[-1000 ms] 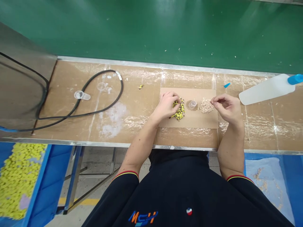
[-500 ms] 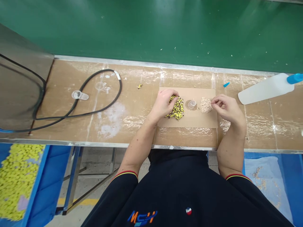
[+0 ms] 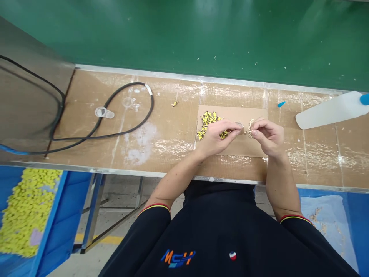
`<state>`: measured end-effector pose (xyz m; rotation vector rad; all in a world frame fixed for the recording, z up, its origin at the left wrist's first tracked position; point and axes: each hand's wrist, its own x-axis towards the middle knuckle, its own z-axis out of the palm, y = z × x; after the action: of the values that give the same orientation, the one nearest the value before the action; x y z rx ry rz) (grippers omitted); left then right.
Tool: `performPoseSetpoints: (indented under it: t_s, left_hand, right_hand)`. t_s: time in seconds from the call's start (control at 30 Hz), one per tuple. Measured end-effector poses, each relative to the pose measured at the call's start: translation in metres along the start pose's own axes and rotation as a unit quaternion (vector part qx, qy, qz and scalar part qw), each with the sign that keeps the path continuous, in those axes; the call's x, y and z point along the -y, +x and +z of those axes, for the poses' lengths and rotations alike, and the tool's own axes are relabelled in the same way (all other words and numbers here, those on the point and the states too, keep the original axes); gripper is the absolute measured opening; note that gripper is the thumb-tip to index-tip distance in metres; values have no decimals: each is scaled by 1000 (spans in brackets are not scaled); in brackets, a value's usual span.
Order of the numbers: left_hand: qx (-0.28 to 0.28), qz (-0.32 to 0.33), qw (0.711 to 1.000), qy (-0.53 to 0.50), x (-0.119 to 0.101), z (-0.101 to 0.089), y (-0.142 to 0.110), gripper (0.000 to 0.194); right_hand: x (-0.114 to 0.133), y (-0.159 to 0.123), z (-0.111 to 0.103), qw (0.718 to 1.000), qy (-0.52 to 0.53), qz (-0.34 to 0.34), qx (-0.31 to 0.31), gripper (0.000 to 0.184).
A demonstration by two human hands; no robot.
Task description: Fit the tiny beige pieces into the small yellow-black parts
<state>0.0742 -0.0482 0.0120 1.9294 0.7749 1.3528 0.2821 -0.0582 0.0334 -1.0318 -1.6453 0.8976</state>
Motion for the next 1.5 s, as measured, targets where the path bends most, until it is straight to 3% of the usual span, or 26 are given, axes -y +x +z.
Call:
performPoseSetpoints:
  t_s: [0.2, 0.37, 0.6, 0.7, 0.87, 1.0, 1.1, 1.23, 1.5]
  left_hand:
    - [-19, 39, 999, -12, 4, 2, -3, 9]
    - [-2, 5, 1000, 22, 2, 0, -2, 21]
    - [20, 6, 1000, 17, 1, 1, -1, 20]
    - [3, 4, 1000, 25, 3, 0, -1, 20]
    - [-98, -100, 988, 71, 18, -10, 3, 22]
    - [-118, -161, 974, 108, 32, -16, 3, 33]
    - [-151, -127, 979, 49, 41, -17, 2, 33]
    - [-194, -66, 977, -60, 48, -17, 3, 25]
    - [-199, -53, 974, -91, 51, -17, 3, 20]
  right_hand:
    - [-5, -4, 17, 1000, -6, 1, 16, 30]
    - [-6, -6, 24, 999, -36, -12, -12, 28]
    - [1, -7, 24, 982, -166, -81, -40, 18]
    - [0, -4, 16, 977, -188, -98, -33, 13]
    - [-10, 2, -5, 965, -259, -42, 24, 17]
    - [-21, 4, -10, 950, -298, 1, 87, 20]
    - [-26, 4, -7, 941, -321, 0, 108, 21]
    - [-31, 4, -4, 937, -336, -39, 93, 17]
    - [-36, 4, -5, 929, -353, -43, 98, 15]
